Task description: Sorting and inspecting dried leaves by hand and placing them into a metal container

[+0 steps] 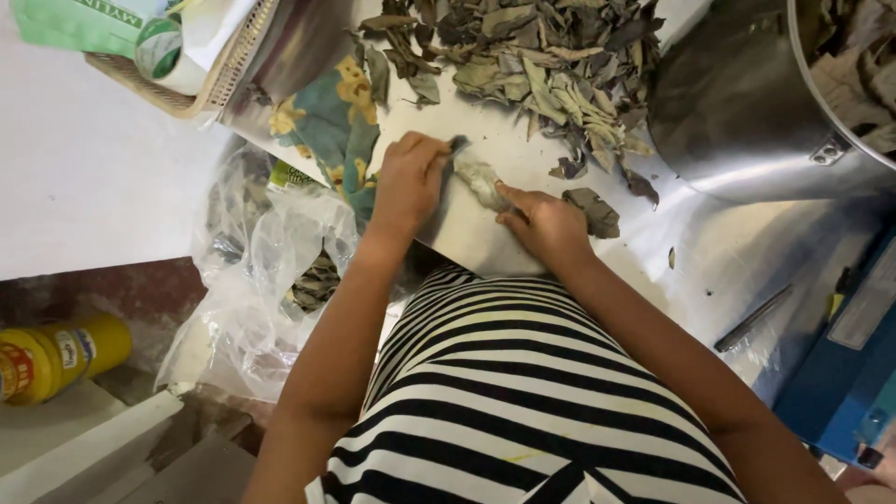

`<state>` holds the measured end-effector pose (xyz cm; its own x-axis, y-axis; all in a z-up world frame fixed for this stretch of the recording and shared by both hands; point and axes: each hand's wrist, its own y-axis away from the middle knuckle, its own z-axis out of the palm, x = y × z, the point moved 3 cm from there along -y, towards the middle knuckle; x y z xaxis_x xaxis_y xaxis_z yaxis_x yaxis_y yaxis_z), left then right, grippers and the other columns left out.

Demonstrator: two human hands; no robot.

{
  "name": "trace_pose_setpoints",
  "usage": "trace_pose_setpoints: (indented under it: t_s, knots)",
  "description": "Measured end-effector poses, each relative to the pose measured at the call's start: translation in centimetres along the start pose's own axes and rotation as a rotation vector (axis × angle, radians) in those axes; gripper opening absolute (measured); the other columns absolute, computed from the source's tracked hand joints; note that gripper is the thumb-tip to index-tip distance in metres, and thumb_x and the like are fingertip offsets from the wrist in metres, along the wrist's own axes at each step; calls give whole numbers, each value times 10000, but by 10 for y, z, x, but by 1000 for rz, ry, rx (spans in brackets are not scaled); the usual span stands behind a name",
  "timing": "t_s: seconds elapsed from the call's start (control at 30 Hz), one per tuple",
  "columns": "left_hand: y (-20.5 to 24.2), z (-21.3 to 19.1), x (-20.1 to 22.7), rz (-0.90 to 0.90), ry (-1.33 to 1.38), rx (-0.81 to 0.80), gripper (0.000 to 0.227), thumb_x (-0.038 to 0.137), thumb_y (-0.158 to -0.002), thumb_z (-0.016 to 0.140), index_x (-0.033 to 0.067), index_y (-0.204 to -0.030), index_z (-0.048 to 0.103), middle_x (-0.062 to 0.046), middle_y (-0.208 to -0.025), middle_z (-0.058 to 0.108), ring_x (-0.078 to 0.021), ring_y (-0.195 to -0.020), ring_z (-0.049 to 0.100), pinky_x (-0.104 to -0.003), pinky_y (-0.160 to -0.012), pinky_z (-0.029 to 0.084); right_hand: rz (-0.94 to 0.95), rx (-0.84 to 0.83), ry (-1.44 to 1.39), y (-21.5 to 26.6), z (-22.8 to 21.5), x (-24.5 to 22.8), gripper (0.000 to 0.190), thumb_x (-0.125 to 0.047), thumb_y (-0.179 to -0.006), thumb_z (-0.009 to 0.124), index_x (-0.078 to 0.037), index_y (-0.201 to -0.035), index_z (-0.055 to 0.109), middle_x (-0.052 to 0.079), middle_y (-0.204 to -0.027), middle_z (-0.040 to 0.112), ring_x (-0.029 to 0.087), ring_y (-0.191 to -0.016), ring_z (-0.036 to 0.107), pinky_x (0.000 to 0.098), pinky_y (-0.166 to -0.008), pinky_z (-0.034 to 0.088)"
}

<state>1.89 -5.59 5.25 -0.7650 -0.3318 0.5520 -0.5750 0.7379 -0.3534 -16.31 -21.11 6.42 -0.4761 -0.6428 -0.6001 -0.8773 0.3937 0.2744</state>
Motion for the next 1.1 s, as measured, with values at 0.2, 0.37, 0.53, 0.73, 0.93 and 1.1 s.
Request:
trace_pose_setpoints:
  t_s: [0.2, 0.37, 0.53, 0.73, 0.93, 1.1]
  knots:
    - [18, 76, -23, 66, -66, -85, 64, 210, -851, 708, 232, -900, 743, 11, -923, 642, -288, -822, 666, -392, -780, 538, -426, 447, 433, 22, 1, -5, 153, -343, -972, 696, -247, -1063, 774, -14, -850, 731, 183, -717, 732, 320, -592, 581]
    - [12, 52, 9, 184, -233, -128, 88, 207, -882, 644, 234, -833, 713, 10, -860, 603, -250, -755, 653, -365, -748, 516, -401, 333, 446, 24, 14, 20, 249, -337, -1022, 552, -360, -1194, 731, -73, -963, 711, 172, -828, 727, 325, -648, 599]
    - [8, 49, 54, 233, 163, -191, 227, 241, -977, 541, 161, -785, 631, -45, -829, 543, -317, -844, 609, -391, -794, 487, -321, 283, 432, 17, 22, 23, 230, -316, -1010, 561, -400, -1124, 743, -91, -990, 715, 175, -855, 736, 317, -641, 593]
    - [0, 60, 17, 200, -169, -185, 145, 218, -919, 605, 249, -794, 671, 41, -821, 584, -190, -773, 637, -344, -726, 483, -271, 223, 338, 23, 7, 15, 244, -297, -1011, 559, -379, -1135, 753, -58, -982, 732, 224, -867, 740, 381, -672, 608]
    - [-1, 49, 37, 135, 262, -235, 159, 233, -912, 637, 214, -770, 707, -29, -807, 635, -279, -861, 664, -340, -776, 510, -165, 110, 340, 14, 15, 27, 231, -346, -996, 557, -405, -1121, 743, -58, -989, 737, 237, -900, 745, 421, -718, 620]
    - [8, 36, -87, -259, -11, -204, 52, 83, -952, 629, 122, -921, 642, -101, -923, 624, -360, -913, 680, -461, -825, 554, -42, -16, 187, 12, 2, 12, 242, -378, -984, 596, -321, -1146, 766, 10, -1032, 769, 266, -1021, 734, 433, -843, 607]
